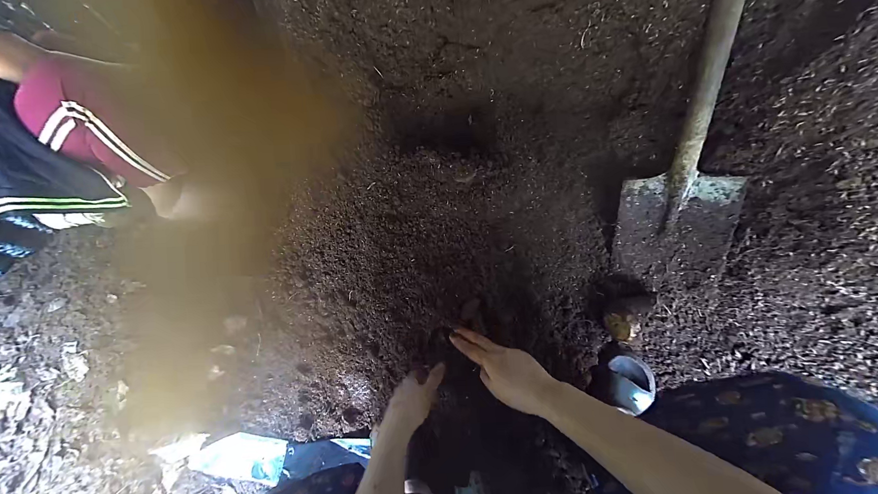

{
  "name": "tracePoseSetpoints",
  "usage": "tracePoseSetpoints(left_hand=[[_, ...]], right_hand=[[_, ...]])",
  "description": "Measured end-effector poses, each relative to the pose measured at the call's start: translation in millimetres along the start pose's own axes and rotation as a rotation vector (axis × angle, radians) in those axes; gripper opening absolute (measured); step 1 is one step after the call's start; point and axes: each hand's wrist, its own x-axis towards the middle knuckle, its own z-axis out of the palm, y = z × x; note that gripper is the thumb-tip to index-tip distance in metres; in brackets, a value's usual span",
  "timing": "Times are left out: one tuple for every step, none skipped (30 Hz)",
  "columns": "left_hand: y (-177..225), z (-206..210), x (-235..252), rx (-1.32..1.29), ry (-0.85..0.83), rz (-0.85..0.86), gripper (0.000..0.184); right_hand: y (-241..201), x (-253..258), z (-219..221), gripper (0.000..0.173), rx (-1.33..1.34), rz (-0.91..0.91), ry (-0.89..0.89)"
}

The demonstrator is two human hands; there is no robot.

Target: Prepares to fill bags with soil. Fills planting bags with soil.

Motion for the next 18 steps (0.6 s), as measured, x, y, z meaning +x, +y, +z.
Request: tracePoseSetpoints(left_hand=[[-4.6,11.9,1.0,-0.079,-0.039,0.032,0.068],[-6.2,22.4,2.2,-0.131,-0.035,0.076,0.063],[-5.8,29.3,3.2,-0.148,-0.006,0.114,0.059],[-4.5,32.4,3.7,-0.143,0.024,0.144,0.056],[-3.1,34.4,3.8,-0.121,0.043,0.161,0.053],[-2.0,36.3,2.7,-0.092,0.053,0.162,0.051],[-1.1,39.2,0.2,-0.071,0.064,0.155,0.05],[0.4,41.6,-2.9,-0.049,0.073,0.146,0.048],[2.0,43.0,-5.2,-0.027,0.079,0.138,0.048],[3.1,42.7,-6.0,-0.01,0.079,0.132,0.048],[2.8,39.7,-5.2,0.007,0.065,0.128,0.047],[1.6,34.3,-3.1,0.02,0.041,0.119,0.047],[1.8,26.4,-0.5,0.017,0.019,0.108,0.046],[3.3,18.1,1.8,-0.025,0.017,0.087,0.048],[5.6,10.9,2.9,-0.089,0.029,0.055,0.054],[7.0,7.5,3.4,-0.153,0.039,0.024,0.063],[8.9,5.9,4.5,-0.205,0.021,-0.014,0.07],[10.1,6.0,6.8,-0.25,-0.017,-0.052,0.074]], right_hand=[[-1.5,-2.4,6.9,0.072,-0.029,0.0,-0.037],[-2.1,-3.5,13.6,0.075,-0.063,0.005,-0.068],[-2.8,-3.4,18.7,0.075,-0.099,0.019,-0.102],[-4.2,-2.7,21.5,0.074,-0.138,0.039,-0.135],[-6.7,-2.0,22.1,0.071,-0.179,0.06,-0.16],[-10.6,-1.2,21.6,0.067,-0.217,0.078,-0.187],[-15.1,0.0,21.4,0.062,-0.249,0.093,-0.207],[-18.7,2.2,22.1,0.058,-0.274,0.103,-0.213],[-21.1,4.9,21.8,0.054,-0.291,0.11,-0.218],[-22.3,7.4,18.5,0.05,-0.295,0.105,-0.225],[-22.9,10.1,12.0,0.046,-0.28,0.089,-0.237],[-22.9,12.9,2.6,0.043,-0.242,0.072,-0.245],[-21.7,16.0,-9.3,0.041,-0.178,0.061,-0.237],[-18.0,19.2,-21.1,0.038,-0.095,0.051,-0.194],[-12.3,21.6,-29.9,0.034,0.0,0.04,-0.119],[-5.8,24.0,-34.8,0.032,0.093,0.052,-0.037],[0.5,27.4,-37.7,0.032,0.152,0.099,0.014],[6.6,32.0,-38.7,0.039,0.166,0.178,0.016]])
